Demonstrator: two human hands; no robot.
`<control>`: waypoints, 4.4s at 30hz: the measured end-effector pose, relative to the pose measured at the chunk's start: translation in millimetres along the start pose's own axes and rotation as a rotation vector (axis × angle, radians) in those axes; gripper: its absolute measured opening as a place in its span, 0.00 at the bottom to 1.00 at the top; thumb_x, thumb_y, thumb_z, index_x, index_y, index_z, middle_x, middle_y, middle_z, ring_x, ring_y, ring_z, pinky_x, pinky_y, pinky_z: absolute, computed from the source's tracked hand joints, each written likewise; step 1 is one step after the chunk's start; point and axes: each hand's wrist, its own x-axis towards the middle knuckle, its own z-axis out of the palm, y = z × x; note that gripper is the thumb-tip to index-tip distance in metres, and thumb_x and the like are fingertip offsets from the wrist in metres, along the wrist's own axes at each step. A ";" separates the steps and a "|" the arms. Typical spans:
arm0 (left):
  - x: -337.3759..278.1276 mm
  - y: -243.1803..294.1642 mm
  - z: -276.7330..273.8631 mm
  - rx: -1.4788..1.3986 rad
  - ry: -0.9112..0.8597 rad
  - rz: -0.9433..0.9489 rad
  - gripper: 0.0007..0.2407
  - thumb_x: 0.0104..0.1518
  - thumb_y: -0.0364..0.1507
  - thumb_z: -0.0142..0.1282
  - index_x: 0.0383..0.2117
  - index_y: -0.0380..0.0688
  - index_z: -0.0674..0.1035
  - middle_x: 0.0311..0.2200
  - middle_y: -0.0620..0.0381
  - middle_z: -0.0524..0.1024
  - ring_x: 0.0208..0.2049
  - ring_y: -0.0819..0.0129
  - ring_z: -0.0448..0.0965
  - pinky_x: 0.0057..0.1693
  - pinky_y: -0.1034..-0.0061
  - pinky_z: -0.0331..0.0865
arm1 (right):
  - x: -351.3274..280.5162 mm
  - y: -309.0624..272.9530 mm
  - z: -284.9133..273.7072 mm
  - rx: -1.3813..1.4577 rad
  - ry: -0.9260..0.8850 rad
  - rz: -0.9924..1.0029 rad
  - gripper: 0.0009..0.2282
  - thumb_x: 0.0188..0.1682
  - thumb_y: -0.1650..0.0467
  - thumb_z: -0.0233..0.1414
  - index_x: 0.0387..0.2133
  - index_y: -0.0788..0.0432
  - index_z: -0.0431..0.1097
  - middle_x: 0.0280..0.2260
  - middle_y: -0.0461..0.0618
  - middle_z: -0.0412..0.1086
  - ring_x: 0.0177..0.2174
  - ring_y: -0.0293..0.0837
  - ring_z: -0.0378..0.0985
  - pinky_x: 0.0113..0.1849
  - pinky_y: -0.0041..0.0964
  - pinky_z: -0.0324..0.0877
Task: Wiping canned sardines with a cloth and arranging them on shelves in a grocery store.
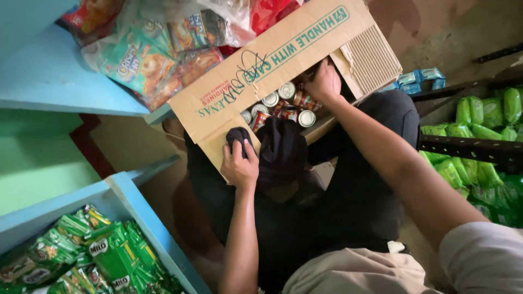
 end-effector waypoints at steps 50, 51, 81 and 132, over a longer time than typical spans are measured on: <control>37.6 47.6 -76.2 -0.679 -0.109 -0.282 0.08 0.62 0.28 0.59 0.35 0.36 0.74 0.32 0.36 0.73 0.37 0.39 0.76 0.49 0.58 0.69 | -168.5 -53.3 -105.9 1.548 -0.676 0.268 0.24 0.48 0.63 0.51 0.59 0.58 0.63 0.43 0.63 0.75 0.40 0.59 0.82 0.35 0.59 0.82; 43.9 75.2 -99.4 -0.791 -0.210 -0.183 0.09 0.58 0.28 0.63 0.28 0.37 0.75 0.26 0.37 0.73 0.32 0.36 0.75 0.43 0.57 0.70 | -177.8 -47.7 -90.6 1.659 -0.683 0.358 0.23 0.49 0.61 0.52 0.55 0.62 0.66 0.42 0.66 0.75 0.39 0.64 0.82 0.34 0.67 0.79; 105.5 63.5 -97.9 -0.599 0.042 0.144 0.09 0.60 0.26 0.61 0.27 0.35 0.73 0.36 0.45 0.69 0.40 0.48 0.73 0.51 0.61 0.67 | -212.9 -90.9 -137.7 1.603 -0.634 0.536 0.28 0.51 0.50 0.48 0.49 0.62 0.71 0.36 0.61 0.76 0.31 0.55 0.82 0.26 0.57 0.81; 46.0 125.7 -119.6 -0.902 -0.085 0.179 0.06 0.60 0.30 0.53 0.26 0.44 0.78 0.27 0.55 0.76 0.26 0.63 0.77 0.41 0.68 0.73 | -222.7 -101.0 -100.5 2.210 -0.567 0.650 0.21 0.48 0.59 0.56 0.43 0.66 0.74 0.34 0.62 0.76 0.30 0.53 0.80 0.35 0.46 0.78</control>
